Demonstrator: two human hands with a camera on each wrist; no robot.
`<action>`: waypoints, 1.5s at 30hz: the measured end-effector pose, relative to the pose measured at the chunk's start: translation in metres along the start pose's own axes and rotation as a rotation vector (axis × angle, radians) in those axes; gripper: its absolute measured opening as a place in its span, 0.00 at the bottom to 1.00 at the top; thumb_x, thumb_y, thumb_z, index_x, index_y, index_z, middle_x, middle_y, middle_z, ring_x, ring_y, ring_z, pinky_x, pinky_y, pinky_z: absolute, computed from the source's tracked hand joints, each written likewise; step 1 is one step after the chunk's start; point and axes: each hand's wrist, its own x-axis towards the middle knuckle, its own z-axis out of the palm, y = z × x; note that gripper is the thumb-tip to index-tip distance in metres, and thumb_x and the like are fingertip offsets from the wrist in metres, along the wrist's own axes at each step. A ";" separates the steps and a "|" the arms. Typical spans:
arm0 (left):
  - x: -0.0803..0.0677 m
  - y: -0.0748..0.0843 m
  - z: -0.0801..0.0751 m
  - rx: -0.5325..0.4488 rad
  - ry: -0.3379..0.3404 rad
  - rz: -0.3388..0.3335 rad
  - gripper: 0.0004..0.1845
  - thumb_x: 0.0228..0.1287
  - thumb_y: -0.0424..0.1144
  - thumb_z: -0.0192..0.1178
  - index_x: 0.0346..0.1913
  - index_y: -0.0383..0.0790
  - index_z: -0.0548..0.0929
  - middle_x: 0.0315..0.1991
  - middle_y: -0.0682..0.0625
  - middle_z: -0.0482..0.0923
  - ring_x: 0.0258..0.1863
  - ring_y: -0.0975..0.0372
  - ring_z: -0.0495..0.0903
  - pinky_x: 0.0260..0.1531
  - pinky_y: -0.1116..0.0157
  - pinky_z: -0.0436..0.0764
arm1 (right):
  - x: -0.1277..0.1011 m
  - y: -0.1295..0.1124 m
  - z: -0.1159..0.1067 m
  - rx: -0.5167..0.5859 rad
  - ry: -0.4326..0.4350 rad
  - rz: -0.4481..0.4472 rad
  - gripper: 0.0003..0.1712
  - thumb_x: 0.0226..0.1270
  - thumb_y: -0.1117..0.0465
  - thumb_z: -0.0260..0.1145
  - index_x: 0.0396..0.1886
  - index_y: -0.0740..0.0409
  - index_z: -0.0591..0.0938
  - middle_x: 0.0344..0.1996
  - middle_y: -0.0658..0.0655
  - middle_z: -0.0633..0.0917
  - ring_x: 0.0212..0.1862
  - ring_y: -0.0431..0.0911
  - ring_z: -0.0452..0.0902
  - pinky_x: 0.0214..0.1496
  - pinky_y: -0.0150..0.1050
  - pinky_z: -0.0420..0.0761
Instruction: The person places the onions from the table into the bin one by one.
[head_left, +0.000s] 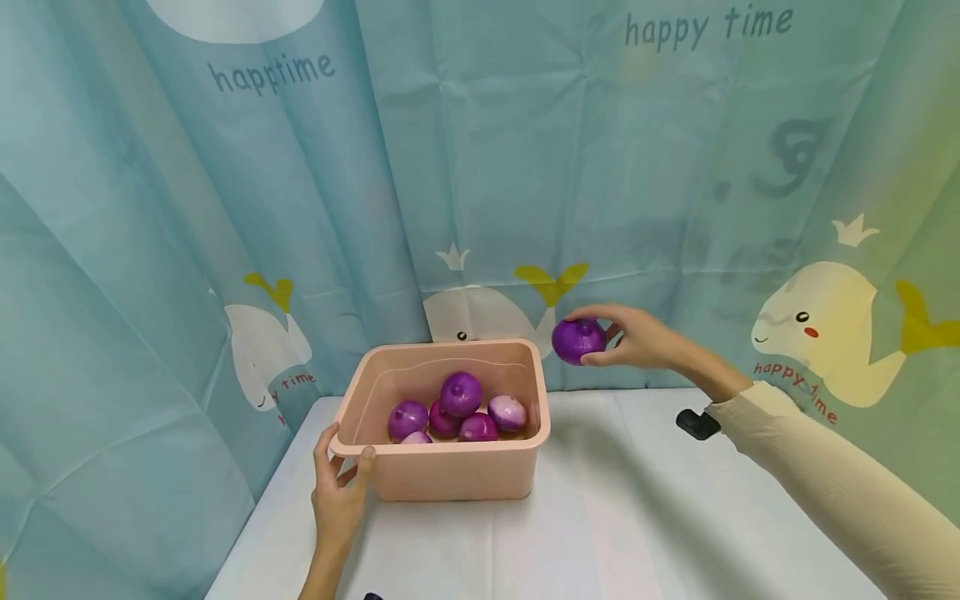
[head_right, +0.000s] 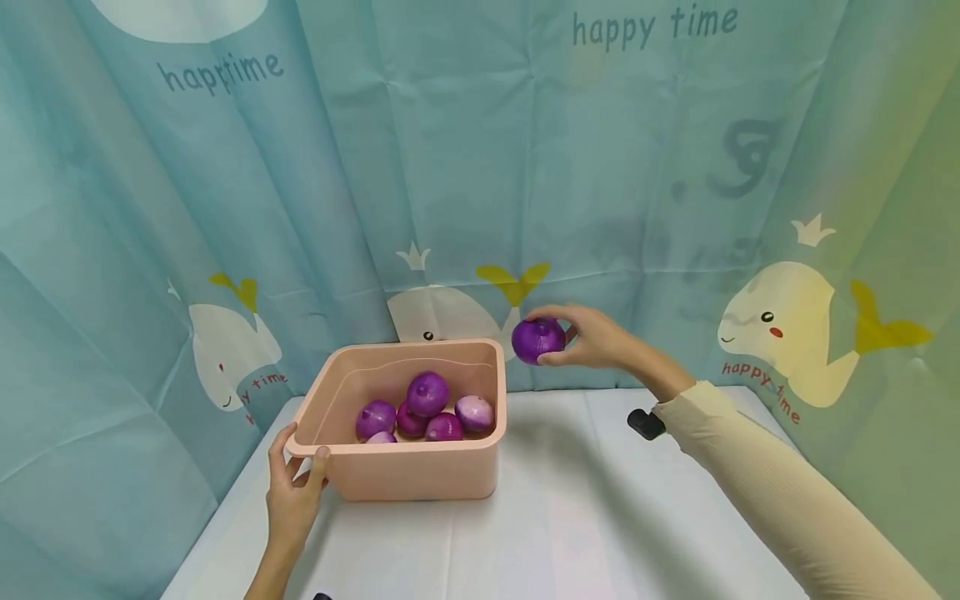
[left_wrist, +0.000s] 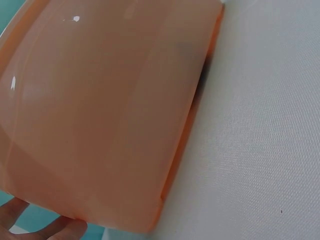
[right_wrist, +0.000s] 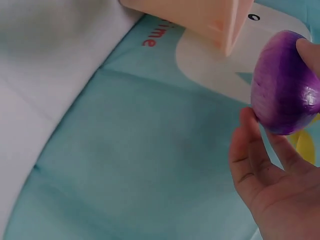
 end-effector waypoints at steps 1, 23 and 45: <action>0.000 0.000 0.000 0.001 0.002 0.000 0.37 0.73 0.44 0.63 0.79 0.56 0.59 0.77 0.43 0.62 0.70 0.45 0.70 0.50 0.81 0.74 | 0.005 -0.003 0.001 -0.005 -0.012 0.002 0.36 0.58 0.54 0.81 0.67 0.45 0.80 0.61 0.56 0.80 0.42 0.48 0.85 0.46 0.45 0.86; 0.002 -0.001 -0.002 0.008 0.020 -0.007 0.37 0.72 0.44 0.65 0.78 0.55 0.60 0.77 0.41 0.63 0.70 0.43 0.71 0.50 0.80 0.75 | 0.130 -0.088 0.083 -0.050 -0.239 -0.231 0.33 0.58 0.55 0.81 0.63 0.50 0.80 0.58 0.51 0.83 0.58 0.46 0.77 0.62 0.47 0.79; 0.001 -0.001 -0.002 0.005 0.015 0.016 0.36 0.72 0.41 0.64 0.78 0.56 0.61 0.77 0.43 0.64 0.69 0.45 0.73 0.52 0.73 0.80 | 0.143 -0.091 0.116 -0.077 -0.390 -0.155 0.33 0.60 0.55 0.80 0.64 0.45 0.79 0.56 0.49 0.82 0.55 0.46 0.79 0.61 0.41 0.79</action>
